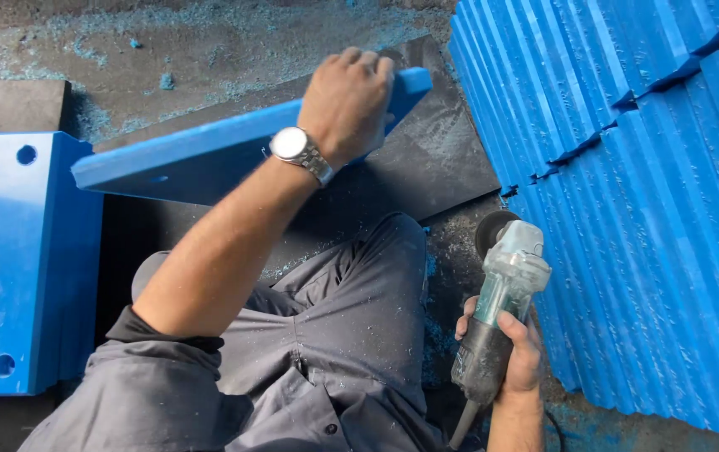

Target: Grinding the edges of blue plastic blocks using a handheld angle grinder.

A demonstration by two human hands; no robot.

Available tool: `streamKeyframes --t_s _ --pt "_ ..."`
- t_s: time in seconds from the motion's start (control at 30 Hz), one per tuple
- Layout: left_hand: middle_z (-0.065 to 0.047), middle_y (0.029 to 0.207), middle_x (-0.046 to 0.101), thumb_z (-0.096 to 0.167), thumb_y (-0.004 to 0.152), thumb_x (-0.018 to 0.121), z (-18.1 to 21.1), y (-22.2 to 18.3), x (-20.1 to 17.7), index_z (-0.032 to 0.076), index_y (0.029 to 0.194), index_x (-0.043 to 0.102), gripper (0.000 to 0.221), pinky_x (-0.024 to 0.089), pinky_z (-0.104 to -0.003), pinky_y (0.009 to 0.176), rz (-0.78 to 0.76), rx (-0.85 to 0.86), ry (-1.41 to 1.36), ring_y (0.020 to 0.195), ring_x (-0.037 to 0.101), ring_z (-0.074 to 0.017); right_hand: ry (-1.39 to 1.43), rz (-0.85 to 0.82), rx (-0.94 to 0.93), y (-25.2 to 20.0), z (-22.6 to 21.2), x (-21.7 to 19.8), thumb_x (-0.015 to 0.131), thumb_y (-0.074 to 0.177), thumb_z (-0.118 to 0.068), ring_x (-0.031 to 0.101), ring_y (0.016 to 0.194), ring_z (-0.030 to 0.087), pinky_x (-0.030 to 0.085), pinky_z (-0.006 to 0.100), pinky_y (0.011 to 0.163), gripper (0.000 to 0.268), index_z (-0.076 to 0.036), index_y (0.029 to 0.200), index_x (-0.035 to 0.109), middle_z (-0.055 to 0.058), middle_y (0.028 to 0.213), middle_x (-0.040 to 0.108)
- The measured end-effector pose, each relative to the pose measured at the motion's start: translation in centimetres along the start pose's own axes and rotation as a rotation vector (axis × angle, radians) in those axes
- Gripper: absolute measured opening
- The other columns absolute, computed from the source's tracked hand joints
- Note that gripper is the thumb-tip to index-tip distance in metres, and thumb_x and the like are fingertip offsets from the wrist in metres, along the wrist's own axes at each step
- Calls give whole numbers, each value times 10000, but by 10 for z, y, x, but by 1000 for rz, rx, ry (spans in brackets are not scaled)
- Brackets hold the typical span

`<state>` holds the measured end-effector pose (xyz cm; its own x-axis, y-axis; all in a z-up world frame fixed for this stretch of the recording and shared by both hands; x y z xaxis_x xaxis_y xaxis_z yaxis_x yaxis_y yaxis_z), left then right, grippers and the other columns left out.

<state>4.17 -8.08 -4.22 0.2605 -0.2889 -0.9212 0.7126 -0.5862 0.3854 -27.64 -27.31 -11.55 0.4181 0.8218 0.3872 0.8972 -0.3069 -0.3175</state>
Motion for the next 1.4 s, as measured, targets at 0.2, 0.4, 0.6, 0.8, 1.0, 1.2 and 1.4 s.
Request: streamKeyframes --t_s 0.2,0.4,0.6,0.8,1.0,1.2,1.4 --pt "-71 1089 644 238 980 749 7 -44 -25 23 1379 595 479 492 -360 911 224 146 175 1005 621 -215 54 -119 -18 7 -1 3 735 767 -327 666 845 296 570 435 727 680 34 1296 509 221 1025 646" --pt "-15 988 652 639 904 770 -61 -176 -91 127 1329 679 672 431 -368 785 132 -138 325 830 582 -192 -27 -166 -17 19 3 2 738 791 -366 663 793 320 564 439 705 663 46 1269 533 244 948 656" --pt "-141 1038 686 466 704 965 -63 -260 -152 67 1147 627 685 473 -427 859 551 -406 171 937 647 -327 -98 -193 -120 27 -13 28 747 801 -400 655 781 319 553 419 714 658 56 1231 549 260 915 660" --pt "-68 1246 713 124 817 992 -74 -308 -77 103 1305 555 656 601 -334 1003 655 -674 -621 1152 720 -194 -109 -228 -150 12 -26 50 751 812 -380 639 776 330 547 423 697 659 70 1246 542 256 907 631" --pt "-84 1268 653 77 789 943 -70 -313 -61 98 1271 492 660 588 -347 1031 680 -507 -880 1208 665 -208 -62 -335 -32 -16 -23 75 746 808 -376 648 784 344 556 432 684 706 105 1280 534 282 913 634" --pt "-111 1238 673 59 700 947 -63 -328 -34 95 1232 526 680 544 -390 1041 691 -538 -864 1177 673 -250 -206 -523 251 -57 5 140 769 764 -339 688 816 351 579 447 738 744 152 1260 509 284 953 668" --pt "-105 1259 674 134 764 936 -58 -335 -30 98 1243 525 632 562 -369 1036 694 -524 -884 1208 683 -239 -308 -705 539 -96 38 213 760 770 -257 711 855 272 597 421 814 701 100 1308 487 214 986 690"
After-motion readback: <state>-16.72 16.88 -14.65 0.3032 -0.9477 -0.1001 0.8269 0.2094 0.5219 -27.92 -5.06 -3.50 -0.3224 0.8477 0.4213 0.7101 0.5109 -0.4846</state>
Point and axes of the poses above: each hand's wrist, its own y-axis towards the middle knuckle, its own x-axis out of the palm, z = x × y, the point moved 6 cm from there along y, towards the middle knuckle
